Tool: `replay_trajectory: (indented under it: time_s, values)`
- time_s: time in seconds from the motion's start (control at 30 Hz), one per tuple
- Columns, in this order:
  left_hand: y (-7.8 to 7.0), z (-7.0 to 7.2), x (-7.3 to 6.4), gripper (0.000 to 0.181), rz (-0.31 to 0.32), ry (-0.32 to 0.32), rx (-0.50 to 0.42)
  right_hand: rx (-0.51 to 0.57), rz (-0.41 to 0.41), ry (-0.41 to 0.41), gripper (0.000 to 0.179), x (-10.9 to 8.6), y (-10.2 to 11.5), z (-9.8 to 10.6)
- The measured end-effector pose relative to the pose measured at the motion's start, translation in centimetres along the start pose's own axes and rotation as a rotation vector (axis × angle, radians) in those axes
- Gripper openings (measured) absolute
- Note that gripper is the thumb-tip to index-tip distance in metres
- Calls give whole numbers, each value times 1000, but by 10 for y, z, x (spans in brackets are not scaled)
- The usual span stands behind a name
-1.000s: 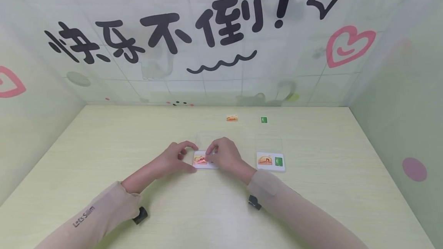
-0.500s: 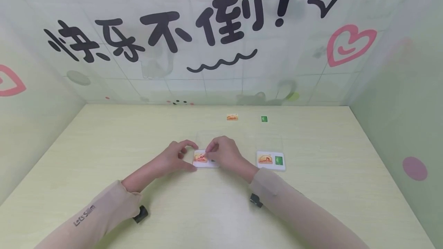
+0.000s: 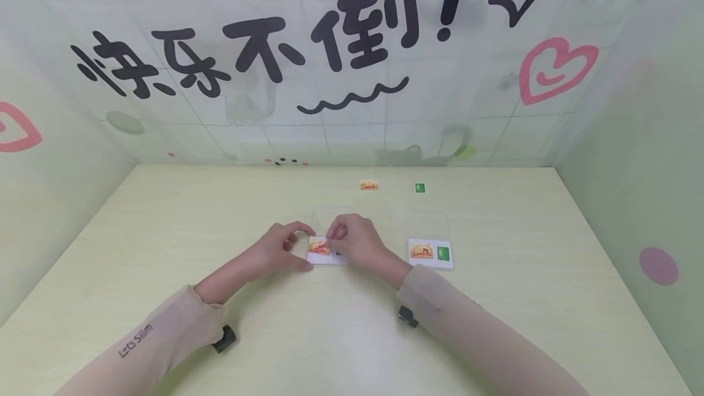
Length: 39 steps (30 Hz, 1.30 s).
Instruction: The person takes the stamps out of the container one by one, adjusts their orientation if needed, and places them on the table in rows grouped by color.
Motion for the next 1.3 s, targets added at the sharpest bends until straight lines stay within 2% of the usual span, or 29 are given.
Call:
replay_trajectory:
  time_s: [0.47,1.3]
  values:
    - [1,0,1,57,-3,4,4,-25,7,-9,7,0,-1,1]
    - [2,0,2,59,0,2,23,5,20,-23,5,1,-4,3]
Point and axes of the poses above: each hand's wrist, its own x-axis towards the middle knuckle, its own z-axis out of the back of the hand, y = z × x, the point moved 1 cm from there along x, towards the middle knuckle, and after that the axes turned 9 degrees about -x, right-handed, at the moved point
